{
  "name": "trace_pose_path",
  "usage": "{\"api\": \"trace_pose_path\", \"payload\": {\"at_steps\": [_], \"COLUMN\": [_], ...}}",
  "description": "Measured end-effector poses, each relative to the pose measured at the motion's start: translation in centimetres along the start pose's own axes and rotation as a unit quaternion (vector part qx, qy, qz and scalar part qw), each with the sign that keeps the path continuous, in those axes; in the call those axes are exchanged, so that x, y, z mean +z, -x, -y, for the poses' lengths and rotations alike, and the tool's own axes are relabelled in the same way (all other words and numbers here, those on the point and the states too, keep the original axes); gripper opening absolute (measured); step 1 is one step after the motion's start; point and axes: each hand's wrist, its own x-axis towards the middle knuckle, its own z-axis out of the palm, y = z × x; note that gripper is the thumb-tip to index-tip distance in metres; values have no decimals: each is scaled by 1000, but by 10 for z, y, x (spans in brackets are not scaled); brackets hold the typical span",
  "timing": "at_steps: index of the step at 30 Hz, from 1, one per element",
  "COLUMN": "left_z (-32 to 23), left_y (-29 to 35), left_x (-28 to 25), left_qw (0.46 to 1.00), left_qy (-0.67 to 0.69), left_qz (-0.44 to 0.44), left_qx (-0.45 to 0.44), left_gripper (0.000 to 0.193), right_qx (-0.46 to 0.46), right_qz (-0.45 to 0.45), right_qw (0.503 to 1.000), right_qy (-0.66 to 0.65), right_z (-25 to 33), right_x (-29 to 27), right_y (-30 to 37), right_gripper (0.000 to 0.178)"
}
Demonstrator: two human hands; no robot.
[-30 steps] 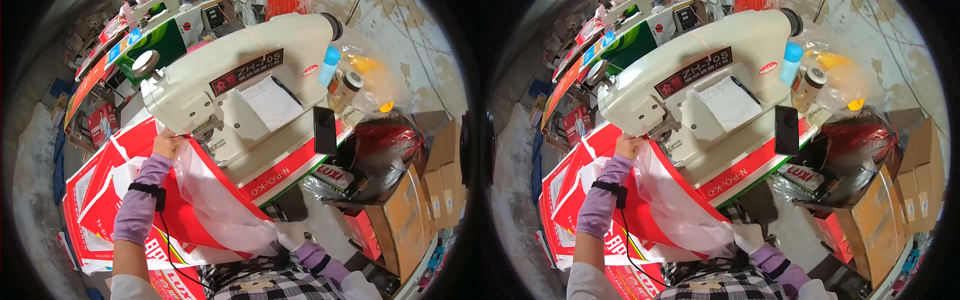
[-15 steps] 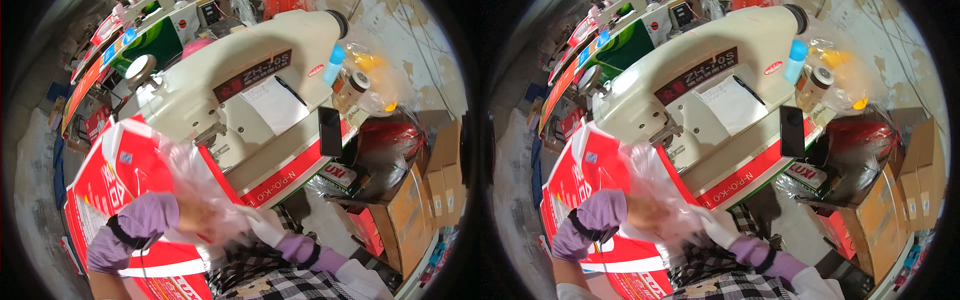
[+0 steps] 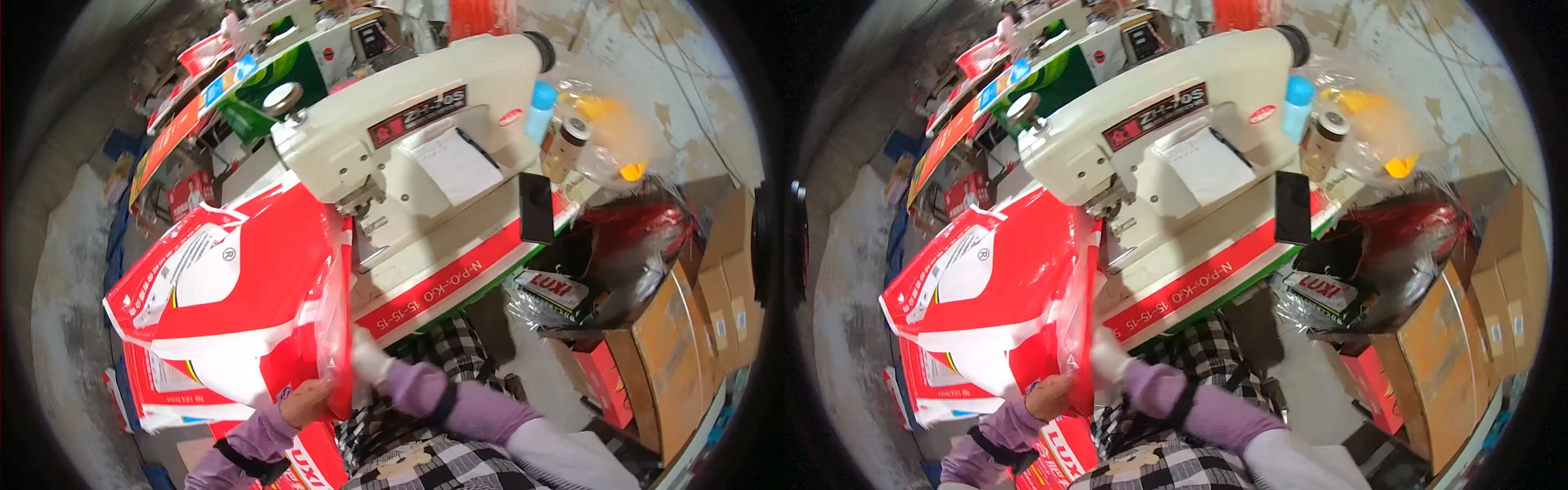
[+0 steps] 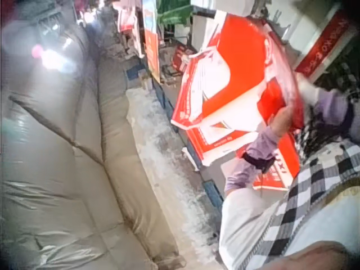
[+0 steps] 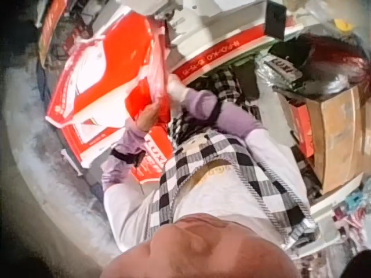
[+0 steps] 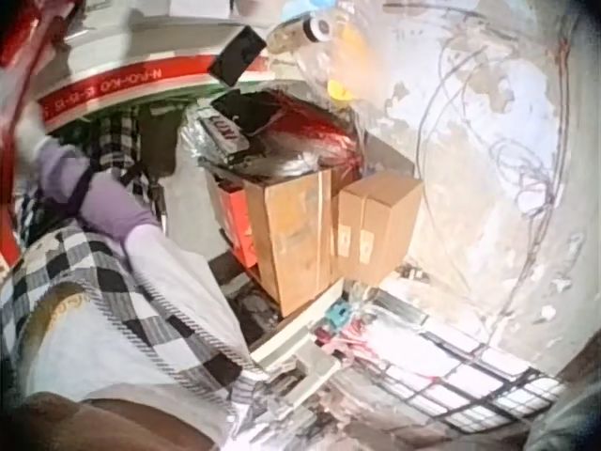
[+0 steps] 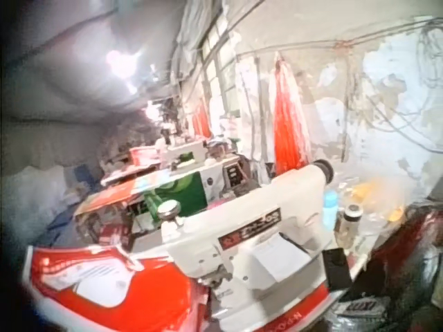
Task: Sewing the bottom or side seams of large industrial fertilizer bags using a sewing machine.
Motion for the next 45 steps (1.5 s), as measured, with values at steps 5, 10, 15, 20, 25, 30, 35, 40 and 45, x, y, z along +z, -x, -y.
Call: {"api": "trace_pose_path", "payload": {"at_steps": [5,10,15,20,25,30,35,40,45], "left_z": [-68,-158,-112,-72,-154,-268,-266,-104,-235], "left_y": [-16,-52,-41,-48,-80,-153,-61,-89,-49], "left_x": [47,114,118,106,104,45,84,166,93], "left_qw": [995,575,462,515,496,344,495,466,491], "left_qy": [-11,-753,-842,-812,-748,-914,-831,-815,-845], "left_qz": [102,114,227,211,406,211,224,301,204], "left_qx": [19,299,159,176,172,-36,119,166,50], "left_gripper": [31,9,16,19,47,44,29,16,25], "right_qx": [-13,-47,-49,-61,29,-31,-64,-61,19], "right_qz": [-11,16,-71,-86,-134,-142,-78,-151,-126], "right_qw": [973,983,989,987,933,843,737,778,714], "right_qy": [-229,-177,124,120,334,518,669,606,688], "right_z": [47,23,47,32,50,51,65,15,76], "right_x": [-61,-44,-43,-56,-53,-65,-76,-94,-73], "right_y": [17,38,110,65,64,46,-57,-115,-82], "right_gripper": [35,37,52,54,62,61,40,13,56]}}
